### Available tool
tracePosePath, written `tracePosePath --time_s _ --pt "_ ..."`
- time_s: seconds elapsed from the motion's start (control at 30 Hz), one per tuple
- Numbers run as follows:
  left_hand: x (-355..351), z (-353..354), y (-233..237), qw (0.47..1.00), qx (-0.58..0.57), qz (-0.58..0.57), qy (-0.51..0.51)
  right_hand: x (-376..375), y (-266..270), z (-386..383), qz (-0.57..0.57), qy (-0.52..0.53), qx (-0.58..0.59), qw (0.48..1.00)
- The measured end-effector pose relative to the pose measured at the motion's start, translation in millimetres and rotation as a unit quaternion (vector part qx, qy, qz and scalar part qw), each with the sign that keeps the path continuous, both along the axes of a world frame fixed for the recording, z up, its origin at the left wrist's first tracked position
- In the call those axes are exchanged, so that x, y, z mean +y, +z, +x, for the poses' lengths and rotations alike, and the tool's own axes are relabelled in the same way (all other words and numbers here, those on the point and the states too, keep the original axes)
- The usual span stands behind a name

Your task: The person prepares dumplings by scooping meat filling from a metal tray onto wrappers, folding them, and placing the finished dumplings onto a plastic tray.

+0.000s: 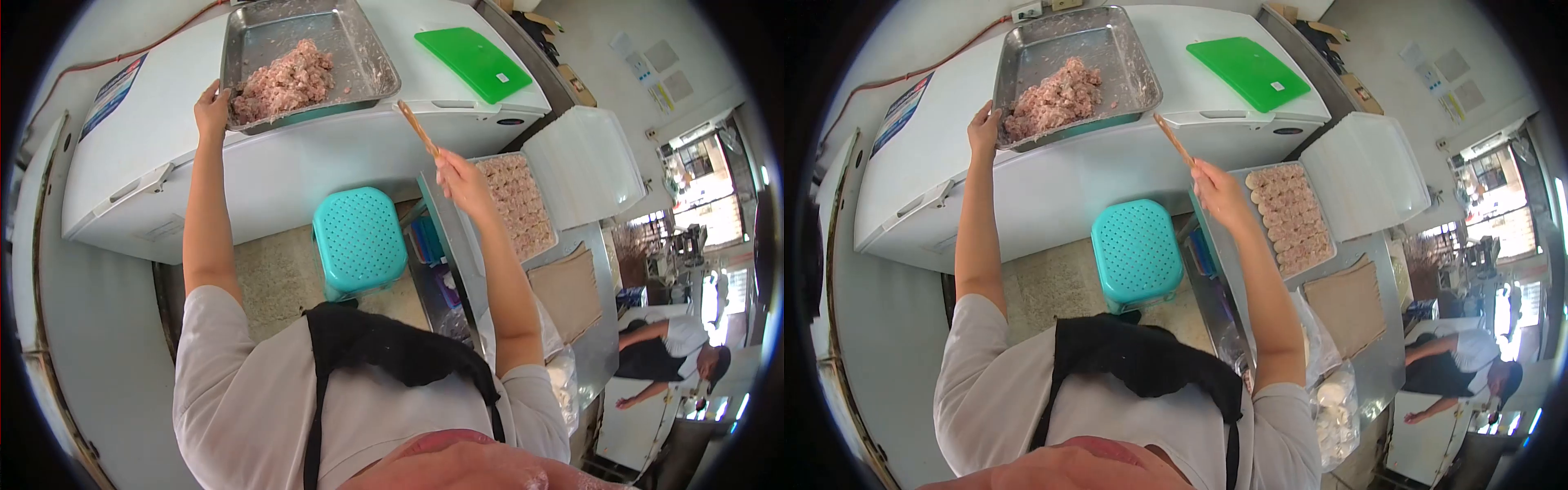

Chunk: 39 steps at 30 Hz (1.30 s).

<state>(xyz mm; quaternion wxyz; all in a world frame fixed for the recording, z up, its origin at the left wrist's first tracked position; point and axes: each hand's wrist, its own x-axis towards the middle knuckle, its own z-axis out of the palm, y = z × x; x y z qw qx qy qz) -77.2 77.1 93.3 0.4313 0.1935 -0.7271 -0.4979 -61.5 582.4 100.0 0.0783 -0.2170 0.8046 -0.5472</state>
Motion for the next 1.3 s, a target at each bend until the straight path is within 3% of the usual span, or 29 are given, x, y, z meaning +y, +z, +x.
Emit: tracePosePath --time_s 0.17,0.23,0.4,0.47,0.53,0.57,0.6,0.63,0.7,0.8,0.83,0.9,0.93,1.0,1.07,1.2,1.3 --pt "-10.9 -10.1 1.8 0.999 -0.018 -0.044 0.006 26.7 -47.3 32.0 0.019 -0.053 0.045 0.997" --pt "-14.9 -16.7 -4.9 0.996 0.028 0.074 -0.051 38.2 -65.9 54.2 0.043 -0.033 -0.021 0.998" --pt "-31.8 -22.3 -14.9 1.000 0.006 -0.007 -0.006 52.2 -31.7 75.5 0.119 -0.035 0.000 0.992" --pt "-5.8 -8.9 4.8 0.993 -0.059 -0.092 0.032 39.1 -11.7 72.5 0.116 -0.056 0.035 0.991" --pt "-3.1 -9.8 6.2 0.951 -0.034 -0.276 0.135 13.0 12.2 65.7 0.109 -0.058 0.090 0.988" --pt "-6.4 -9.3 10.7 0.951 -0.006 -0.301 0.068 -5.2 23.6 61.0 0.105 -0.055 0.094 0.988" --pt "3.7 -0.8 27.0 0.907 -0.003 -0.414 0.080 -26.5 35.8 54.5 0.107 -0.038 0.168 0.979" --pt "6.2 -0.7 31.9 0.892 -0.005 -0.449 0.044 -47.7 46.2 48.0 0.107 -0.024 0.240 0.965" --pt "15.9 6.0 47.0 0.837 0.054 -0.541 -0.059 -90.7 69.2 31.5 0.154 -0.022 0.272 0.950" --pt "9.4 7.1 38.0 0.868 0.021 -0.471 -0.158 -152.8 99.0 -11.5 0.303 -0.037 0.360 0.882" --pt "5.6 10.1 35.0 0.865 0.018 -0.473 -0.168 -172.2 107.1 -28.6 0.303 -0.043 0.351 0.885" --pt "-1.6 15.5 32.5 0.891 0.036 -0.390 -0.229 -209.1 121.4 -56.7 0.419 -0.083 0.370 0.825" --pt "-4.2 16.2 28.8 0.891 0.038 -0.390 -0.230 -227.1 120.0 -59.6 0.420 -0.085 0.371 0.824" --pt "-4.8 16.5 22.5 0.865 0.129 -0.425 -0.231 -262.4 107.3 -68.9 0.456 -0.026 0.439 0.774" --pt "-3.1 23.2 31.9 0.864 0.145 -0.418 -0.240 -292.8 80.9 -65.9 0.472 -0.011 0.503 0.724" --pt "2.6 30.7 27.8 0.856 0.148 -0.408 -0.279 -286.1 80.3 -38.2 0.421 0.015 0.546 0.724" --pt "5.3 29.7 20.3 0.862 0.162 -0.385 -0.285 -263.5 120.1 -44.7 0.494 -0.011 0.411 0.766"
